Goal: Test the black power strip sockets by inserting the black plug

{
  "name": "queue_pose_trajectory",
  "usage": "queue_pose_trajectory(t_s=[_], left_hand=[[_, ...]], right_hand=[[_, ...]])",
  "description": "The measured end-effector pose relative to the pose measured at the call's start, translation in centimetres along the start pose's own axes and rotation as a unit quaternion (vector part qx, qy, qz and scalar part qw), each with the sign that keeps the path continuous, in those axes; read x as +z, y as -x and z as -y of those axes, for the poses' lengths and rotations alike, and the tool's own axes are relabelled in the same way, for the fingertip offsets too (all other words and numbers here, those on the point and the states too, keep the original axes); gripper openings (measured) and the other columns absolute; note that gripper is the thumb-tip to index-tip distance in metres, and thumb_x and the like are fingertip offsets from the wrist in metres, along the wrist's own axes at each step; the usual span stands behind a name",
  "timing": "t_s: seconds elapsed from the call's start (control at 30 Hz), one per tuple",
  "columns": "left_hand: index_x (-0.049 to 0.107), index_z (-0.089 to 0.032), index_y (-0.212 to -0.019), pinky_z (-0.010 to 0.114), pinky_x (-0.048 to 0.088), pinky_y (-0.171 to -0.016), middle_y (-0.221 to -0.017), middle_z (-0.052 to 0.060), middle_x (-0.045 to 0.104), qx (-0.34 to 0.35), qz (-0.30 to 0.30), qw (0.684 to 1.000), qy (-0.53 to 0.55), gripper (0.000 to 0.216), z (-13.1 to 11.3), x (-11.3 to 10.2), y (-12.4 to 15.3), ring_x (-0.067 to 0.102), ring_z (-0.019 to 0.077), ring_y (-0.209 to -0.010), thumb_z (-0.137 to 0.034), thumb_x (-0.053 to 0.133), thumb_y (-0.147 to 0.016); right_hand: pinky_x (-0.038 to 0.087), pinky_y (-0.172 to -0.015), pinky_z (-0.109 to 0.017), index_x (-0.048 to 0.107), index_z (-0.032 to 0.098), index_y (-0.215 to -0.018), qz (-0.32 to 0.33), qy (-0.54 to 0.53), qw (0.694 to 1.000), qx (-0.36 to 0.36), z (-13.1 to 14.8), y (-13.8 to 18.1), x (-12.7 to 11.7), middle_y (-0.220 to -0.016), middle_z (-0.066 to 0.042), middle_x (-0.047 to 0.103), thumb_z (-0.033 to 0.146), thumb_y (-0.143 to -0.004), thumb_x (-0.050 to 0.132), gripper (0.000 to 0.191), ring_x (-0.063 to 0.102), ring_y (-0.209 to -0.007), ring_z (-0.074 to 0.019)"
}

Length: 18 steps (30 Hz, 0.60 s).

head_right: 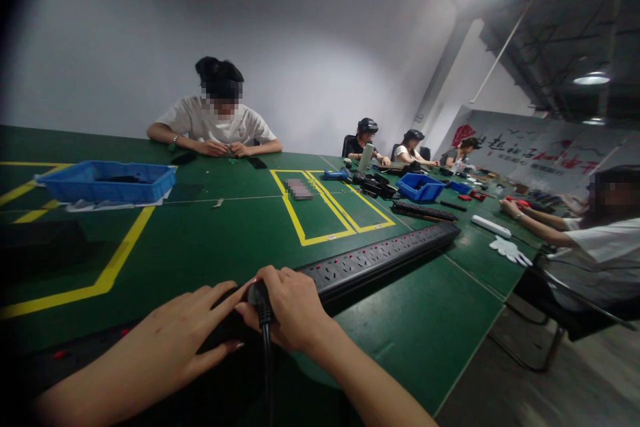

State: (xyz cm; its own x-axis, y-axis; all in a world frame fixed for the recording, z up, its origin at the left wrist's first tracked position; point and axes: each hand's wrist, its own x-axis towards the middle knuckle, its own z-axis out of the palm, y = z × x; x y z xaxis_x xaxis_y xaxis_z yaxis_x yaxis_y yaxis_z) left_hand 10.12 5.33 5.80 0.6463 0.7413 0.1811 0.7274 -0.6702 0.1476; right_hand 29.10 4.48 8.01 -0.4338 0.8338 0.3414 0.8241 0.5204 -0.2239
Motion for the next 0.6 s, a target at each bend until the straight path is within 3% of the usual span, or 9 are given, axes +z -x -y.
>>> queue_pose_trajectory(t_s=[0.6], left_hand=[[0.034, -0.027, -0.131, 0.044, 0.044, -0.082, -0.123, 0.01, 0.05, -0.001, -0.009, 1.0, -0.003, 0.056, 0.06, 0.02, -0.1, 0.052, 0.0284, -0.103, -0.041, 0.044, -0.078]], right_hand=[[0.04, -0.071, -0.028, 0.045, 0.019, -0.101, 0.009, 0.006, 1.0, -0.004, -0.06, 0.03, -0.1, -0.088, -0.006, 0.058, 0.044, -0.084, 0.044, 0.031, 0.054, -0.08, -0.018]])
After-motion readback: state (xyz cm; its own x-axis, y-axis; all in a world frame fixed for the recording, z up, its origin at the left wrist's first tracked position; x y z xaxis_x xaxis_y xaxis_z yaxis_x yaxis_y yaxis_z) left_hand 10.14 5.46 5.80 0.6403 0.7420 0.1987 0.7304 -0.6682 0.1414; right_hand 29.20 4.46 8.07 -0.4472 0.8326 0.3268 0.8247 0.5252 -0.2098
